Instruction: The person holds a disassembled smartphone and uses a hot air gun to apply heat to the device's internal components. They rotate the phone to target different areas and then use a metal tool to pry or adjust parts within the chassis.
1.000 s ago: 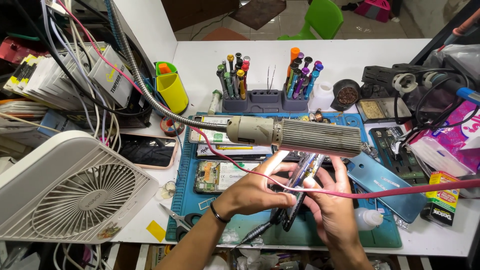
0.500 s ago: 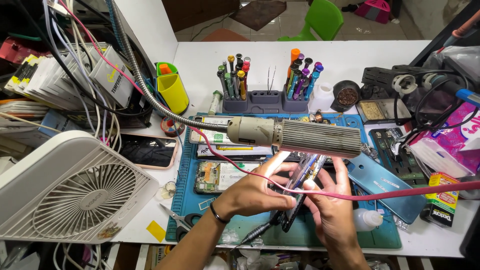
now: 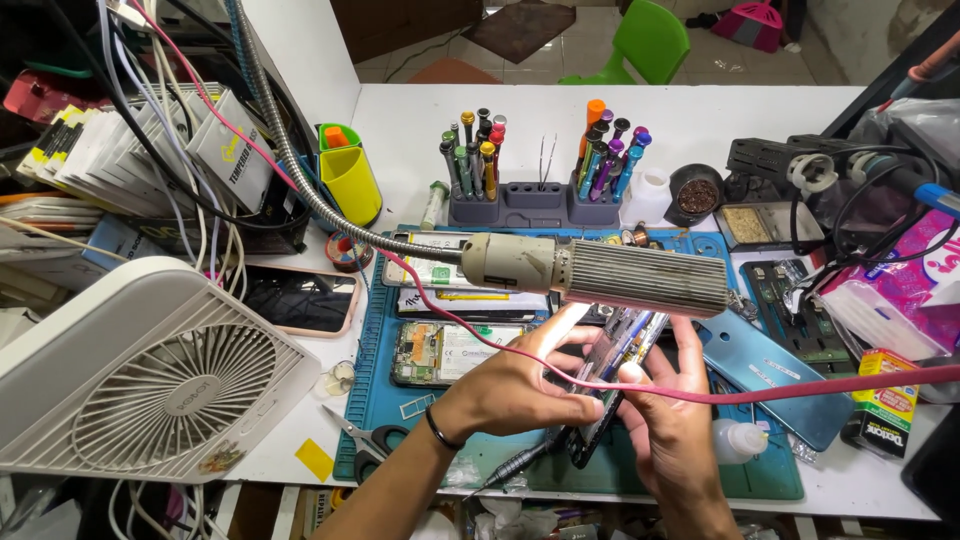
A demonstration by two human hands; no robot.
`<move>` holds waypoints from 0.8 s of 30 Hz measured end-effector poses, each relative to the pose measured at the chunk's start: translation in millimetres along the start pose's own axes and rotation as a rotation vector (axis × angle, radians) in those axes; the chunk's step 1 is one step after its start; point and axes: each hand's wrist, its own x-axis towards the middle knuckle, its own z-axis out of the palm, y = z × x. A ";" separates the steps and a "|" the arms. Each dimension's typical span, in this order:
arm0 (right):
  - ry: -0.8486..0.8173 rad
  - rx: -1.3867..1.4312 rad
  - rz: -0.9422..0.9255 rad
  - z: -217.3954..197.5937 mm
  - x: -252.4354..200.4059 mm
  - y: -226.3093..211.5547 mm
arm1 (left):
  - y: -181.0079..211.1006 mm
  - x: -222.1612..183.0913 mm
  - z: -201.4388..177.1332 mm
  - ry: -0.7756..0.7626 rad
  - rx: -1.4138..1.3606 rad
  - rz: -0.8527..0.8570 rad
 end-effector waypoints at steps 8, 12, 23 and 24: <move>0.031 -0.025 0.025 0.1 -0.9 -1.1 | 4.8 -1.5 -0.6 -0.002 -0.009 -0.002; -0.012 -0.017 -0.008 0.6 -0.8 -1.7 | -1.1 0.1 -2.5 -0.011 -0.014 -0.015; 0.080 -0.058 0.065 11.1 -4.5 -10.6 | -3.1 1.3 -4.5 -0.045 -0.062 0.038; 0.084 -0.062 0.073 11.5 -4.7 -11.1 | -4.2 1.3 -4.8 -0.046 -0.056 0.034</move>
